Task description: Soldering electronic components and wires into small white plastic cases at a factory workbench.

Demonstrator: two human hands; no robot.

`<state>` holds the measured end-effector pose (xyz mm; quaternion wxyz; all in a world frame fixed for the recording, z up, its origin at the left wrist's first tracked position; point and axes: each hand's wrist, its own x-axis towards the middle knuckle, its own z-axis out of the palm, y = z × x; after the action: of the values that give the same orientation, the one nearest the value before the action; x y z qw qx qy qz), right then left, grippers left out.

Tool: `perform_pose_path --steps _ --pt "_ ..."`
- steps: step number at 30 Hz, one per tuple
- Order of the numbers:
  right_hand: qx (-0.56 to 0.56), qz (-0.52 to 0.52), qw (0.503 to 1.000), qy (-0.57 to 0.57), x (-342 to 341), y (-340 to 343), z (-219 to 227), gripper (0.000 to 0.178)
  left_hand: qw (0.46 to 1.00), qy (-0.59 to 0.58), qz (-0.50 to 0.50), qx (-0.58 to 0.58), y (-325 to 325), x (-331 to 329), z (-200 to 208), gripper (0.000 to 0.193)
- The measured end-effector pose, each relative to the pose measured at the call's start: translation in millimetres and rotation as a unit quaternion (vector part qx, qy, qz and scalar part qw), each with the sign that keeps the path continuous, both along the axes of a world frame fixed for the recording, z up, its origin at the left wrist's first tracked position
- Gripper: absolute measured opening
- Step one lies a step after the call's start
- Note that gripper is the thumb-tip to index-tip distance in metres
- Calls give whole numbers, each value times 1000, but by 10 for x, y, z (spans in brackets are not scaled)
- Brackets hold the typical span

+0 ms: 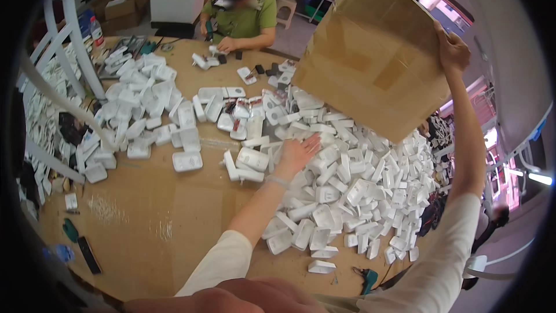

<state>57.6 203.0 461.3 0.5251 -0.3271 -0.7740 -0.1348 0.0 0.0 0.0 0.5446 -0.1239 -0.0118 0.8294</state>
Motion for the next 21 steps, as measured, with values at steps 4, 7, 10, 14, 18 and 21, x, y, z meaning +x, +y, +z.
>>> perform_pose_path --steps 4,7,10,14,18,21 --pt "21 106 990 -85 494 -494 337 53 996 -85 21 3 594 769 576 60" --pt "-18 187 971 -149 524 -1422 -53 31 988 -99 112 28 505 1029 351 55" --pt "34 267 946 -180 850 -2163 -165 22 976 -122 144 105 167 1341 350 53" --pt "24 285 948 -141 1253 -2906 -515 30 965 -127 168 157 -470 1482 251 55" --pt "93 348 922 -143 1733 -3422 -647 31 961 -173 174 128 -972 1677 313 55" --pt "93 448 882 -114 1894 -3643 -681 45 953 -179 226 92 -1204 1834 261 52"
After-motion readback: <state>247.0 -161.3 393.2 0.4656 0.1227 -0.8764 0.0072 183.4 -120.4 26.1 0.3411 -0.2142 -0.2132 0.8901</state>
